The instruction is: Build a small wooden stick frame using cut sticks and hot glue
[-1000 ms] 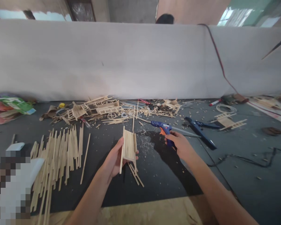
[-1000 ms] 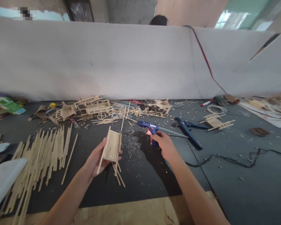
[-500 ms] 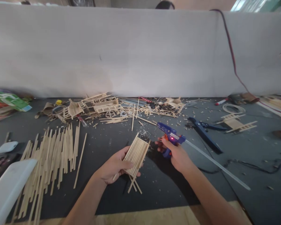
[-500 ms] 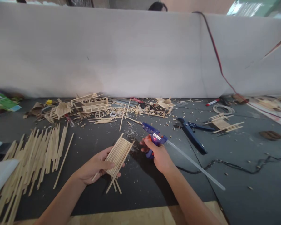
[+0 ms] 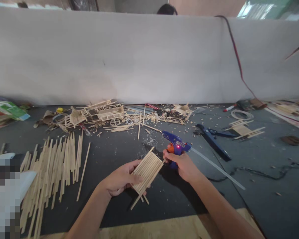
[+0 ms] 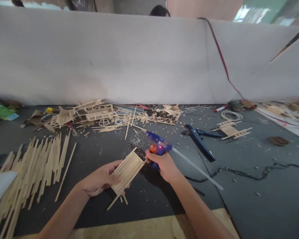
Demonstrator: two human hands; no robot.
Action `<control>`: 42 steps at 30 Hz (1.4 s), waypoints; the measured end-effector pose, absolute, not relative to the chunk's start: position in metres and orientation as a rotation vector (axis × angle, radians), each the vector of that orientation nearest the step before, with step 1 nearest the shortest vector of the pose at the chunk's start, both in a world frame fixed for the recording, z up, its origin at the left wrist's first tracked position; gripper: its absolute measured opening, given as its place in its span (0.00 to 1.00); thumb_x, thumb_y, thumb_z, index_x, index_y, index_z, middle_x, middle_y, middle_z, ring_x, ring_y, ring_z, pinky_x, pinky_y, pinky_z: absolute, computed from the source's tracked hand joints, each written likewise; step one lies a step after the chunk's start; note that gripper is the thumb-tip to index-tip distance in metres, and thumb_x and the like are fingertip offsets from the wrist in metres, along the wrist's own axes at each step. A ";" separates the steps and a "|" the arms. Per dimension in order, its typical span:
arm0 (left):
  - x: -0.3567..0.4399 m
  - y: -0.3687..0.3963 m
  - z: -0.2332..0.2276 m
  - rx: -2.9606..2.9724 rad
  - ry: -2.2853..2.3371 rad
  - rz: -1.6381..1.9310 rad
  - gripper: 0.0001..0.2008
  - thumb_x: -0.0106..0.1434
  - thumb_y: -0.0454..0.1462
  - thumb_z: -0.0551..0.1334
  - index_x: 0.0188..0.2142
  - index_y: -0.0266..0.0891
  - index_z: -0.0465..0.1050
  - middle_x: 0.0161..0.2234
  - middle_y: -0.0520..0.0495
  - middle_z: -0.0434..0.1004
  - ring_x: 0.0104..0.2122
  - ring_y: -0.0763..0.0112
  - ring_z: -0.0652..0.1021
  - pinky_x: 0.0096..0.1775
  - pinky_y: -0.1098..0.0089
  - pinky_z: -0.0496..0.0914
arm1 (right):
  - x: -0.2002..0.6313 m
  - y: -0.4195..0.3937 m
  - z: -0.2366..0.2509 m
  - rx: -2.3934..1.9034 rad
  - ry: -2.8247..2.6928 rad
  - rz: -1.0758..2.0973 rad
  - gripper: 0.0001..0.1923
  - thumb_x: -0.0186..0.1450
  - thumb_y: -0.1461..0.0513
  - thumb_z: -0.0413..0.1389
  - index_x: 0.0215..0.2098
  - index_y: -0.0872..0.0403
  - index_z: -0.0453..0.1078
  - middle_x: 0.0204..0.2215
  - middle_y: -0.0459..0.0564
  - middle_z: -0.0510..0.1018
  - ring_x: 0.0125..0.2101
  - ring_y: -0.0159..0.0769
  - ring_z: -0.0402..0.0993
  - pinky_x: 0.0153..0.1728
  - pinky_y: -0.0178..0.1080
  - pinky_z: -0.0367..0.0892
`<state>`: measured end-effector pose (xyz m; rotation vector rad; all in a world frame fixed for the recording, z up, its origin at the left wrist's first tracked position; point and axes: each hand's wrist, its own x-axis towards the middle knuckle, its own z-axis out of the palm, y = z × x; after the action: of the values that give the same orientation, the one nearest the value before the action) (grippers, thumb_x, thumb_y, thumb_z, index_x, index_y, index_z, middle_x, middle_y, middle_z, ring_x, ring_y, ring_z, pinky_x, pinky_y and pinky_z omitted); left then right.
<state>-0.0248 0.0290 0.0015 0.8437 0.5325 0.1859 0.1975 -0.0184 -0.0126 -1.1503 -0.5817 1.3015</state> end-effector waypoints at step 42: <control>-0.017 0.038 -0.004 0.784 0.861 0.909 0.17 0.52 0.34 0.64 0.42 0.40 0.67 0.39 0.48 0.75 0.35 0.68 0.77 0.37 0.67 0.74 | 0.187 -0.024 -0.017 -1.365 -0.828 0.977 0.12 0.52 0.53 0.59 0.27 0.54 0.68 0.22 0.46 0.73 0.22 0.34 0.68 0.28 0.38 0.63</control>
<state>-0.0173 0.0381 -0.0039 0.7845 0.8612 0.9091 0.1870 -0.0244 -0.0170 -1.3646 -0.8280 0.9774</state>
